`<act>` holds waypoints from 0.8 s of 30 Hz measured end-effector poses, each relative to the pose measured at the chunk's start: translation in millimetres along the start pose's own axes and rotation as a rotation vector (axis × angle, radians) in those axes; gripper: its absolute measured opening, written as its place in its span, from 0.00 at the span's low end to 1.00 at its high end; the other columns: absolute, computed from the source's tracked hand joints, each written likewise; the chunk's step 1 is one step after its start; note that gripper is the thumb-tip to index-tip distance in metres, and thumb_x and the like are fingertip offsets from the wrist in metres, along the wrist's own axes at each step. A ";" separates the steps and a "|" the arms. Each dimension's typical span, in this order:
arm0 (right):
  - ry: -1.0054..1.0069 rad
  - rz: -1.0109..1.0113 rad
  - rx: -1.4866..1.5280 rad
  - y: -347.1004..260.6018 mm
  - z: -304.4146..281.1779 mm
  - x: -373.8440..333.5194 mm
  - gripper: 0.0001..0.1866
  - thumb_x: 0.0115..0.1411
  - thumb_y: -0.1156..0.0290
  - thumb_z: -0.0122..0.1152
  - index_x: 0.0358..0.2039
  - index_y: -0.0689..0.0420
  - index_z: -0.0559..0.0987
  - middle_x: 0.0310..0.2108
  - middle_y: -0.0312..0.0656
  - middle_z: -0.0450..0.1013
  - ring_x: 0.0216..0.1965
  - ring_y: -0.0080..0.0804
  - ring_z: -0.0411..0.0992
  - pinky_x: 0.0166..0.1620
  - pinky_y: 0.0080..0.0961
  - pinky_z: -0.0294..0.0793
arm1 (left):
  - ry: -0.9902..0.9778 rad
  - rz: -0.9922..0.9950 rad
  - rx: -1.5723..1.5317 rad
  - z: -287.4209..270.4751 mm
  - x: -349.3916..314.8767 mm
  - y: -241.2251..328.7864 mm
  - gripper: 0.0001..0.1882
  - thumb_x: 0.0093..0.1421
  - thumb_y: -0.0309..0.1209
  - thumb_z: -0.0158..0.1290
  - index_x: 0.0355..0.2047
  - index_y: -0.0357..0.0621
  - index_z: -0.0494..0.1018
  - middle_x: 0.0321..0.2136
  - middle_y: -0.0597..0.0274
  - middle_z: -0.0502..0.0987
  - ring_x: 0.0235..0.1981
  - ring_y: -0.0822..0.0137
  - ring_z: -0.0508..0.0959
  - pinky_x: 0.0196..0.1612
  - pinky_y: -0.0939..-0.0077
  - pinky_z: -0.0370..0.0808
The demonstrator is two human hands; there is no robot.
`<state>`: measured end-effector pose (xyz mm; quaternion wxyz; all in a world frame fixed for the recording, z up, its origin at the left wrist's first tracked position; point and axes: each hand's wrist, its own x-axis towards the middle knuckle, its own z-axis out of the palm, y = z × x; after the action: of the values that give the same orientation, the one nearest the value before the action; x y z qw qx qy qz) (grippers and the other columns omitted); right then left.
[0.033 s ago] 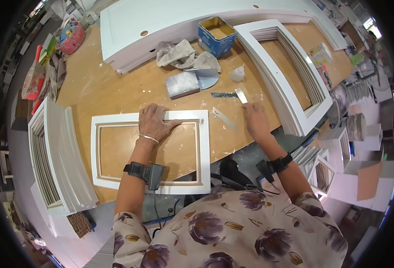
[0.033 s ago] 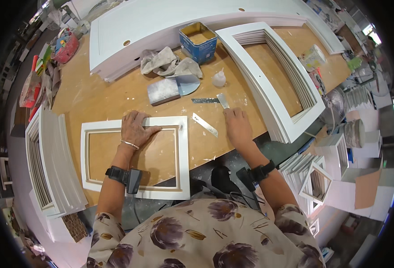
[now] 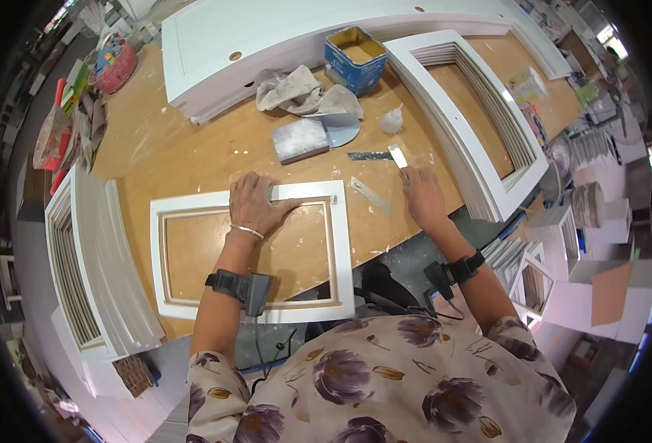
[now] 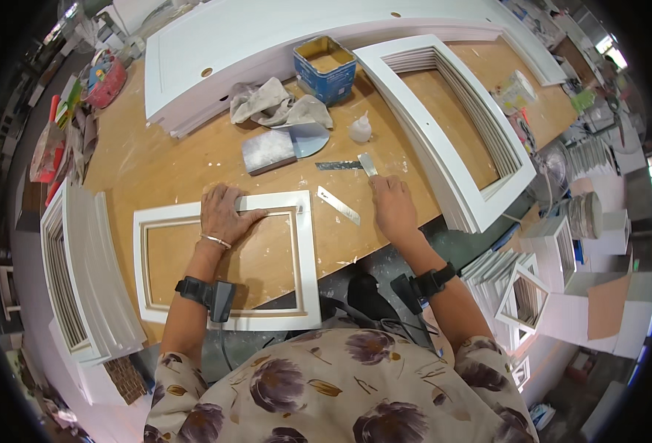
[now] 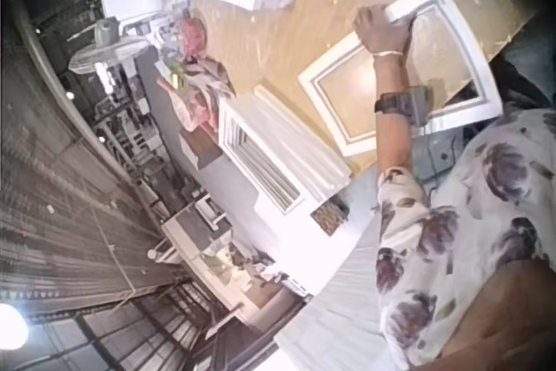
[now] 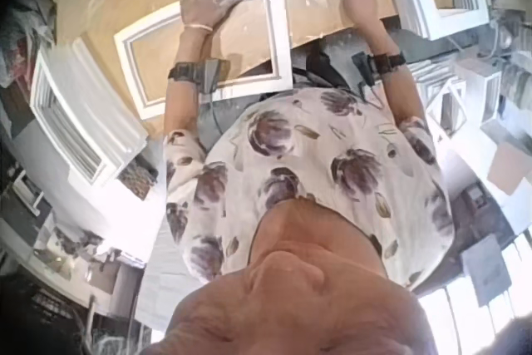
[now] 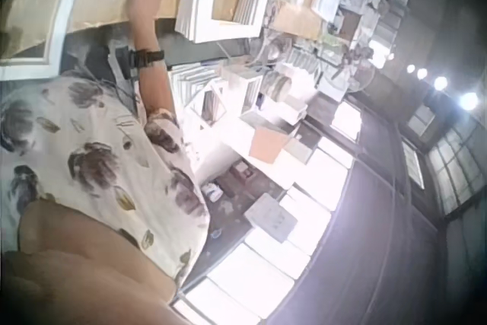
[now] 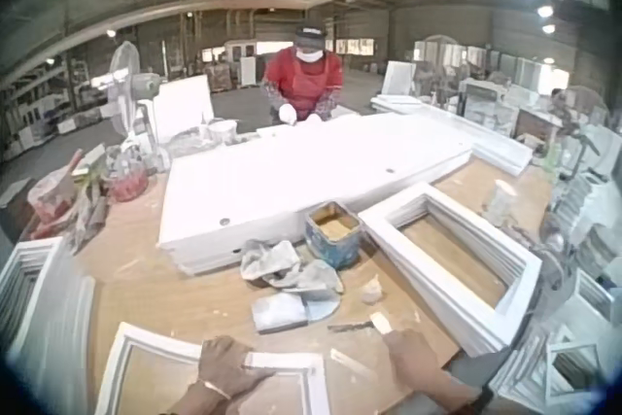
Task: Sanding the edges and corners of white wooden frames and applying filler to the joints.
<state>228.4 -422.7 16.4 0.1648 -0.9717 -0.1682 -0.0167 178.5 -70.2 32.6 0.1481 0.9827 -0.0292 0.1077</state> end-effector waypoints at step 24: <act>-0.399 0.335 1.154 -85.9 6.1 8.0 0.18 0.64 0.73 0.46 0.53 0.62 0.67 0.25 0.36 0.70 0.24 0.21 0.68 0.32 0.23 0.70 | -0.032 0.106 -0.300 8.4 -2.7 5.7 0.18 0.52 0.38 0.61 0.40 0.44 0.74 0.35 0.53 0.72 0.40 0.53 0.71 0.45 0.61 0.67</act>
<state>207.3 -341.8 38.4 0.6279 -0.7241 -0.0235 0.2843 177.0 -78.1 25.8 0.2870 0.9481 -0.0994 0.0942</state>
